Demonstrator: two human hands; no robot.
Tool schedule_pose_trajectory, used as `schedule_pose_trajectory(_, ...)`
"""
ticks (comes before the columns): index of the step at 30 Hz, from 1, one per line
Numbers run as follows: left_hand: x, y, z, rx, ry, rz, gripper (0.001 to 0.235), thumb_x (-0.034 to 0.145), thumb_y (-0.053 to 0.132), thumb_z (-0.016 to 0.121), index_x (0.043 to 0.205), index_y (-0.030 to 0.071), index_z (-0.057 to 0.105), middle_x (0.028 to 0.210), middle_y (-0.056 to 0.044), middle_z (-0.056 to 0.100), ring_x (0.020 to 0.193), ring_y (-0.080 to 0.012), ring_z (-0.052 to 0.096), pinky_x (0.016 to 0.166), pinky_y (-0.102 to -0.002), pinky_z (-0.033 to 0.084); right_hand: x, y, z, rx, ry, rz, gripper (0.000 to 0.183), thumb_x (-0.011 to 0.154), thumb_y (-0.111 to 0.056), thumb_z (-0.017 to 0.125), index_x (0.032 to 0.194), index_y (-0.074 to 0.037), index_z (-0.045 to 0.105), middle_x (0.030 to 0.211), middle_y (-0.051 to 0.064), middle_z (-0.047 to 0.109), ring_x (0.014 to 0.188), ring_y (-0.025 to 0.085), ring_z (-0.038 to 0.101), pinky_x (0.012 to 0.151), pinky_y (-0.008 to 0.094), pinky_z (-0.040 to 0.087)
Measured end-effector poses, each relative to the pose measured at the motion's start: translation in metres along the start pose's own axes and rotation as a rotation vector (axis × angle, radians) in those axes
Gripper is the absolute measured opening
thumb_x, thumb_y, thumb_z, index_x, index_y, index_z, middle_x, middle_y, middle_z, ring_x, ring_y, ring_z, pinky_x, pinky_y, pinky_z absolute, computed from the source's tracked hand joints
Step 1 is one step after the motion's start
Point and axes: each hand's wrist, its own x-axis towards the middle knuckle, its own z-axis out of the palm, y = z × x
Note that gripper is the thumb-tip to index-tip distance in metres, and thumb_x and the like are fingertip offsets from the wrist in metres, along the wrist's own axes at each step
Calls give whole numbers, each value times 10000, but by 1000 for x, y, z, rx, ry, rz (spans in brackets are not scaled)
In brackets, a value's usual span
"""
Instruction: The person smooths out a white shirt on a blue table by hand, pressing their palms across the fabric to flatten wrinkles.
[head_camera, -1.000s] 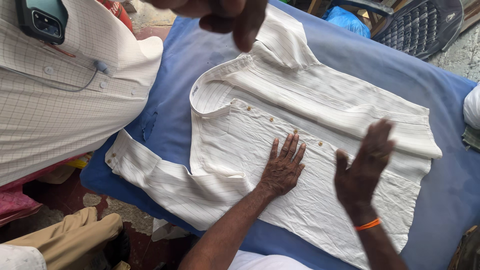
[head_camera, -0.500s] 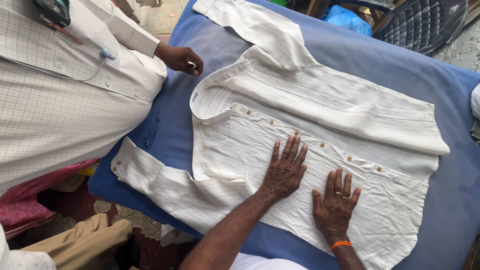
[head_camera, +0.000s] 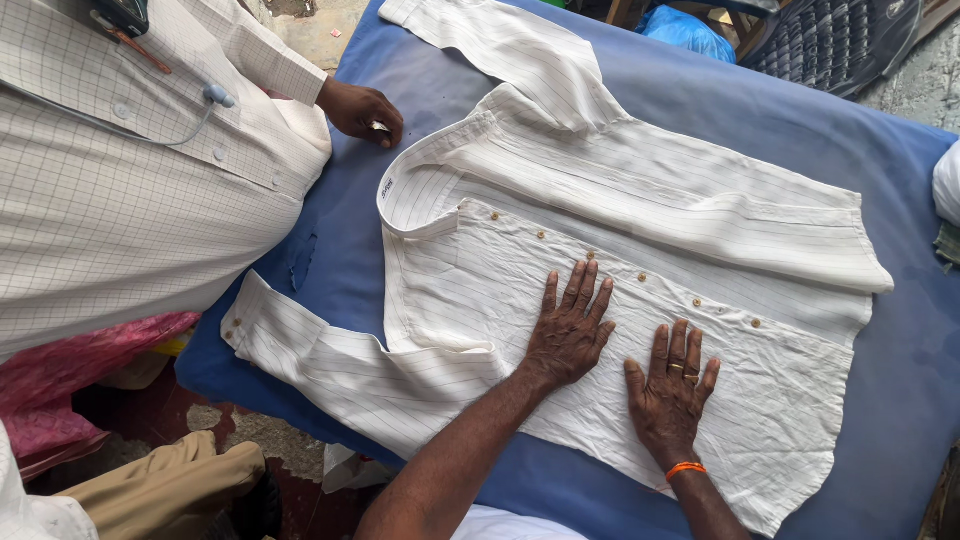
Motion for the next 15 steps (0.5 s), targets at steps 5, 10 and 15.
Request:
schedule_pose_trajectory(5,-12,7,-19,-168,35,20,750,1063,391,457,1645,31,151,1720,-262,-12,1609,-371,-52,1292,-579,-56,6,-38,-27,116,48,16,722,1046,-557,273,1645,-170,158,1739,95,71,1603,239,12,1256,608,-92)
schedule_pose_trajectory(10,-21,-14,-26,-43,48,-79,843,1060,383,509,1621,-67,69,1682,-346,-84,1592,-454,-90,1302,-583,-53,7,-56,-16,173,12,-44,731,1068,-580,276,1658,-173,137,1745,114,54,1611,253,14,1271,621,-64)
schedule_pose_trajectory(15,-2,-57,-24,-4,-149,-322,868,1054,474,414,1611,-60,19,1627,-410,-150,1537,-536,-147,1173,-769,-63,13,-43,10,-14,-23,-76,767,1011,-608,313,1635,-192,154,1729,100,65,1594,249,21,1261,602,-59)
